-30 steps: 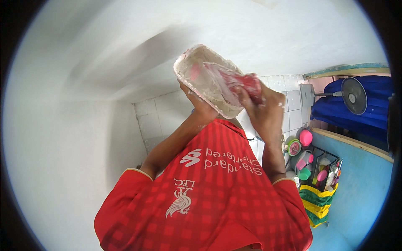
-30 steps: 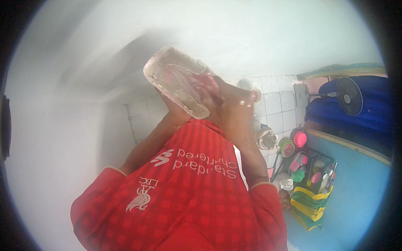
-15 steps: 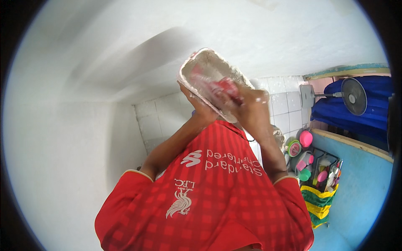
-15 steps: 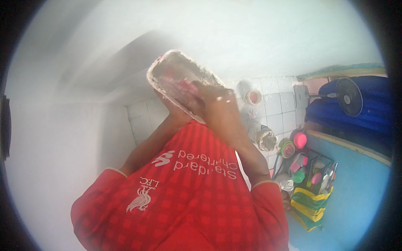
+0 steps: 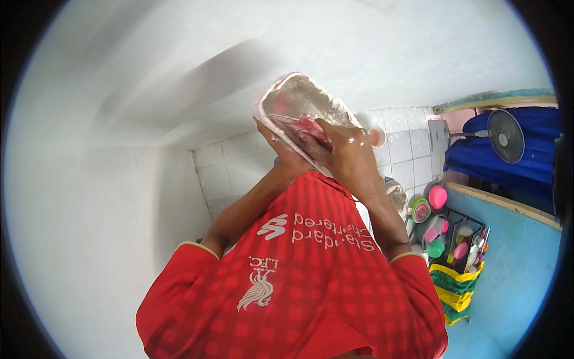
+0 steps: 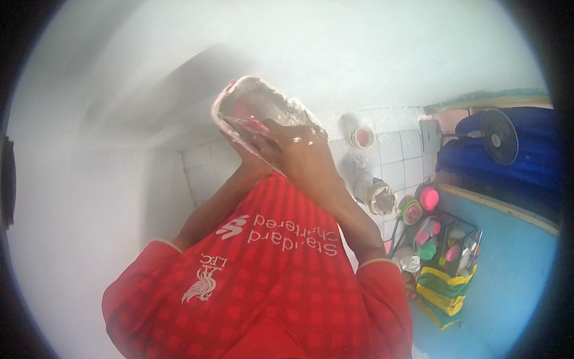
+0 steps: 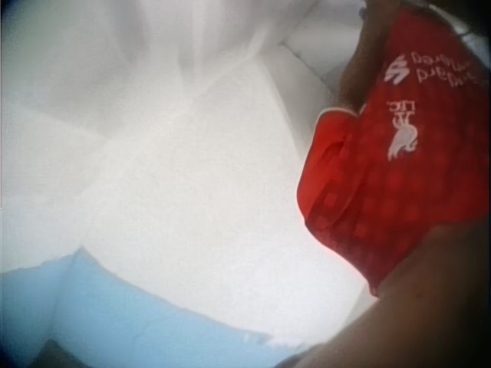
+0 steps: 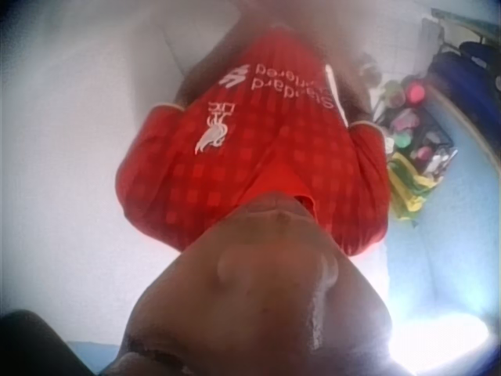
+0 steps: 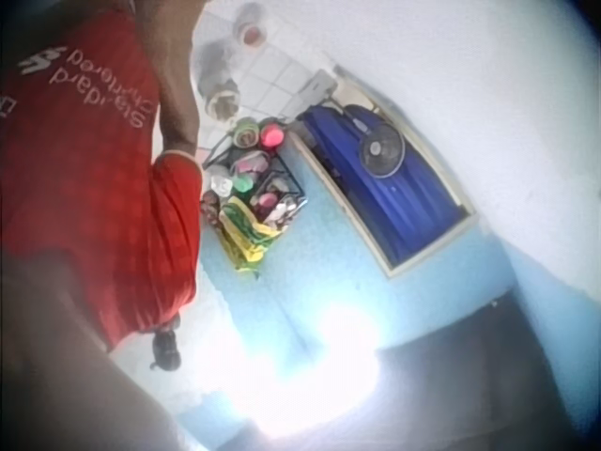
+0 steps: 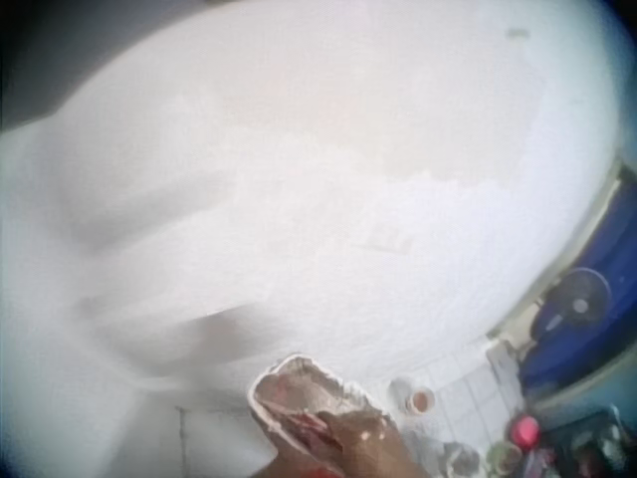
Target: The person repeatedly scoops white plaster from a small container and spreads it onto a wall using a pink trowel. The person works on a single wall section, smoothing the plaster in overlapping strokes.
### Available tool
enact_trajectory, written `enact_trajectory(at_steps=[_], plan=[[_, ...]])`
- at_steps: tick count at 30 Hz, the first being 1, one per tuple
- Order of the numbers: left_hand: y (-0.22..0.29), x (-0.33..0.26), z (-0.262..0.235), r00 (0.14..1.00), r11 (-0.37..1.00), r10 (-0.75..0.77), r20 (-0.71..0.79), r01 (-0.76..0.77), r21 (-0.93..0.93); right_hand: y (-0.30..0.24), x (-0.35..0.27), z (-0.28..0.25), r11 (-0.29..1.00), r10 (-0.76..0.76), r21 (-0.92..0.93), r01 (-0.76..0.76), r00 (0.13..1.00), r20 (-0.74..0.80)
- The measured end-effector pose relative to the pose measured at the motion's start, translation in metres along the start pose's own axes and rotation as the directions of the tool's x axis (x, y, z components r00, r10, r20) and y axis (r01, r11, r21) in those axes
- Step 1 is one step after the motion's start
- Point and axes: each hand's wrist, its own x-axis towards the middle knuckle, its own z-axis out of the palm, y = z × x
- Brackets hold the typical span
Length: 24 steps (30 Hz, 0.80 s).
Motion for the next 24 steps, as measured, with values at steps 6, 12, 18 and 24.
enact_trajectory(at_steps=[6, 12, 18, 24], plan=[[-0.014, -0.017, -0.019, 0.982, 0.946, -0.039, 0.185, -0.023, 0.323, -0.013, 0.003, -0.019, 0.997, 0.082, 0.01, -0.083, 0.995, 0.055], [-0.008, -0.011, -0.025, 0.972, 0.972, -0.036, 0.233, -0.02, 0.234, -0.035, 0.014, -0.032, 0.988, 0.155, 0.009, -0.157, 0.982, 0.105], [-0.006, -0.004, -0.02, 0.989, 0.982, -0.122, 0.081, 0.132, -0.137, -0.022, 0.013, -0.014, 0.996, 0.073, 0.044, -0.079, 0.989, 0.132], [-0.002, -0.008, -0.023, 0.985, 0.996, -0.088, 0.149, 0.085, 0.024, -0.021, 0.003, -0.01, 0.998, -0.057, -0.032, 0.057, 0.998, 0.009]])
